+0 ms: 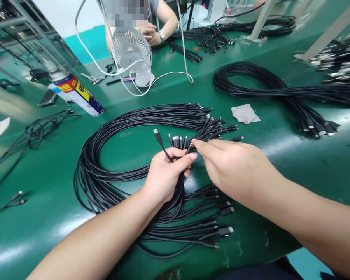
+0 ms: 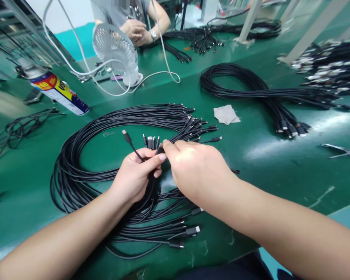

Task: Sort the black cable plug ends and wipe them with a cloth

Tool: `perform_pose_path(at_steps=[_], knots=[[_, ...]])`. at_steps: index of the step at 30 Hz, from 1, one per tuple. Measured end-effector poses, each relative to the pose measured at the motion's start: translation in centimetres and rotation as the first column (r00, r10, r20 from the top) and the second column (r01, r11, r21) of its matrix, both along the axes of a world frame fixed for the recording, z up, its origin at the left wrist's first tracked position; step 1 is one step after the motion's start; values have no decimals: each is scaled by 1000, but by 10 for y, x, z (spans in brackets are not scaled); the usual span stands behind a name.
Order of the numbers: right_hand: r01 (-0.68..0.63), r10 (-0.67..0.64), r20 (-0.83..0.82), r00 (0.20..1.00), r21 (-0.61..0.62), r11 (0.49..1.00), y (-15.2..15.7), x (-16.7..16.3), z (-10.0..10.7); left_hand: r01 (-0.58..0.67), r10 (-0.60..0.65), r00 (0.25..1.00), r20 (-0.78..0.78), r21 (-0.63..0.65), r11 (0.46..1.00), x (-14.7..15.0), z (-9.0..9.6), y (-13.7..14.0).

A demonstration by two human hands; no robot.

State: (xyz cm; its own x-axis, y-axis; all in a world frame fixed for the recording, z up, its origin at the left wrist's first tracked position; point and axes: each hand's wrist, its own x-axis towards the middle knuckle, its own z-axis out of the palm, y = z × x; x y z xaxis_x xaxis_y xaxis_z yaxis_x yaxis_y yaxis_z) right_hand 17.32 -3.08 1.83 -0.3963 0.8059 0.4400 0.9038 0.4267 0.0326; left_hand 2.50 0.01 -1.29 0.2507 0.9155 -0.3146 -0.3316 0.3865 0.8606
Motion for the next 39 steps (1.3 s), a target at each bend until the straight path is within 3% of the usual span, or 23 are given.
perform_pose_path(at_steps=[17,21,24,30,34,39], knots=[[7,-7,4,1000,-53,999,0,4,-1,15,-14,1000,10,-41,999,-1,1,1],[23,-33,-93,995,-117,993,2,5,0,36,-35,999,17,-46,998,-1,2,2],[14,-77,-242,967,-254,967,8,9,3,44,-43,999,20,-48,998,-2,3,2],[-162,-124,-529,840,-461,872,25,22,9,41,-39,999,33,-60,997,-2,3,2],[-203,-181,-595,783,-519,830,29,24,9,48,-44,998,47,-71,996,-2,5,2],[-266,-172,-602,780,-567,780,27,23,10,65,-61,997,56,-67,996,-1,7,2]])
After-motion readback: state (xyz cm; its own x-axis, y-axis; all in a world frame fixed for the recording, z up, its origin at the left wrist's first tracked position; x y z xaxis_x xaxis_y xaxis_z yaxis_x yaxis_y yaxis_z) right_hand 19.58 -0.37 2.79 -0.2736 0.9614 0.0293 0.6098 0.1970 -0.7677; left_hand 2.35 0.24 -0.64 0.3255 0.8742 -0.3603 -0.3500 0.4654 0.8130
